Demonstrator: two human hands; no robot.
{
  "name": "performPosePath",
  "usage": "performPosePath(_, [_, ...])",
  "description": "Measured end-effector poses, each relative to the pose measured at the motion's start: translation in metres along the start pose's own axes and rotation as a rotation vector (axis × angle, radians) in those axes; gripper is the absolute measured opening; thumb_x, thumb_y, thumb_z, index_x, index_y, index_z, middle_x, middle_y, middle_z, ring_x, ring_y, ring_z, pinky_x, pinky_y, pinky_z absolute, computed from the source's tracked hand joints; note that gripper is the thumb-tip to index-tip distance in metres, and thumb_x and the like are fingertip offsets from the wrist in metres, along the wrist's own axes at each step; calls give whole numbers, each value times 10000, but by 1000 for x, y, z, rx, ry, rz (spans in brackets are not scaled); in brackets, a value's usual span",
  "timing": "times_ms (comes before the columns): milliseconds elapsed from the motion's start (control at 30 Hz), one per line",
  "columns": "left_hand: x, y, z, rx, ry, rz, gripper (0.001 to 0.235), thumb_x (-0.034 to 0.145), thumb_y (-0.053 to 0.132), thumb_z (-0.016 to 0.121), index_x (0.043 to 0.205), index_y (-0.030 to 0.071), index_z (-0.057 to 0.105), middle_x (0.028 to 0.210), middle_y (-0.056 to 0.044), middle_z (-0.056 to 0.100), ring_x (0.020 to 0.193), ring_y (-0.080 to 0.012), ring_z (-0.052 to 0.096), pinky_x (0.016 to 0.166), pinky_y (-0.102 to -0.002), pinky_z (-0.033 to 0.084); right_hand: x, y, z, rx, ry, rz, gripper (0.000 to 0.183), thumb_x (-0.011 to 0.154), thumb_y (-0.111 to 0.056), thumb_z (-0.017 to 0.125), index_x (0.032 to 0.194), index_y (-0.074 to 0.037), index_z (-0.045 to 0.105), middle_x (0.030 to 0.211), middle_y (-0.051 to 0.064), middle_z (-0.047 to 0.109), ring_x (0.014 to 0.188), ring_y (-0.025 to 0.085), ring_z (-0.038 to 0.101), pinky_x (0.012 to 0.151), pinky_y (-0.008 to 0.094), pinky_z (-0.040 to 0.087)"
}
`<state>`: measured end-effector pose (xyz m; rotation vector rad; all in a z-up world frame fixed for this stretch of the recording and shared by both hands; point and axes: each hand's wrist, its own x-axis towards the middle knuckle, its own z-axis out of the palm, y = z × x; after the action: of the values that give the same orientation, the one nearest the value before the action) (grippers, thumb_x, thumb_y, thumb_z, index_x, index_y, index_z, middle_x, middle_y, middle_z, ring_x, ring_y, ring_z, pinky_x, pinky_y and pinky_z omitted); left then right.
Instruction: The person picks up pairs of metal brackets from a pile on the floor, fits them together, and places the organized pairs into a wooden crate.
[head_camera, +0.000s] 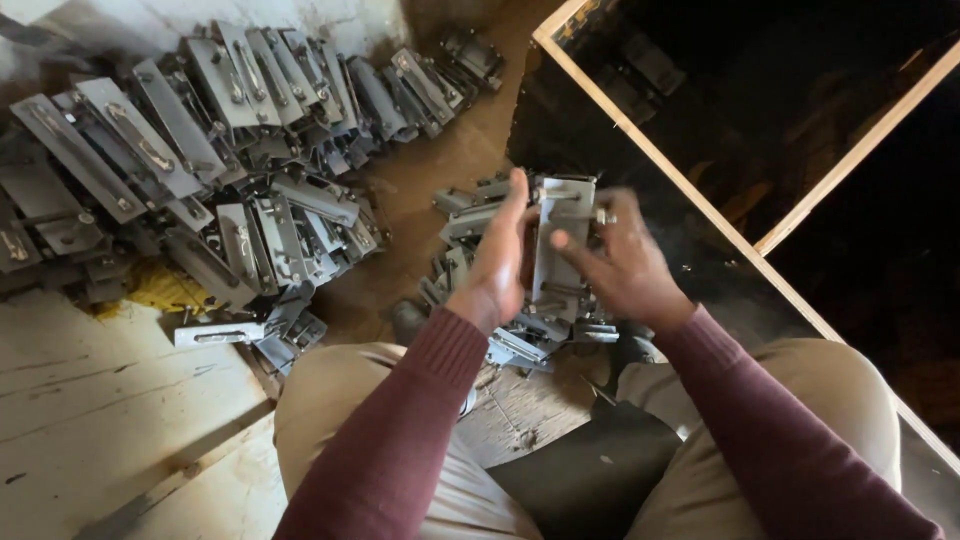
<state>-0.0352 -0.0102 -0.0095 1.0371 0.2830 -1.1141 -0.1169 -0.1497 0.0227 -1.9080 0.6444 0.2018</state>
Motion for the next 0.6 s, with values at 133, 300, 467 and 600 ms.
performPosePath(133, [-19, 19, 24, -17, -42, 119, 875, 869, 698, 539, 1510, 156, 293, 1380, -170, 306, 1208, -358, 303, 946, -508, 264, 24, 38, 8, 203, 121, -95, 576, 973, -523, 588, 1245, -15, 583, 1035, 215, 666, 971, 366, 665, 808, 462, 522])
performPosePath(300, [8, 21, 1, -198, 100, 95, 705, 764, 632, 753, 1198, 126, 523, 936, -155, 687, 763, -275, 701, 669, -418, 602, 51, 100, 35, 559, 65, -22, 620, 1073, -532, 342, 1232, -41, 687, 1011, 102, 751, 884, 151, 655, 698, 267, 512])
performPosePath(467, [-26, 42, 11, -319, 336, 417, 449, 806, 358, 813, 1027, 77, 541, 687, -207, 667, 570, -277, 703, 551, -404, 636, 24, 121, 79, -709, -188, 31, 568, 891, -489, 643, 1274, -72, 688, 1144, 204, 718, 1060, 383, 701, 880, 534, 571])
performPosePath(600, [-3, 34, -9, -436, 317, 377, 444, 790, 376, 827, 962, 106, 520, 758, -161, 659, 629, -291, 703, 559, -426, 644, 25, 146, 111, -757, -181, 63, 673, 889, -570, 594, 1299, -36, 618, 1065, 169, 684, 1016, 330, 702, 816, 472, 598])
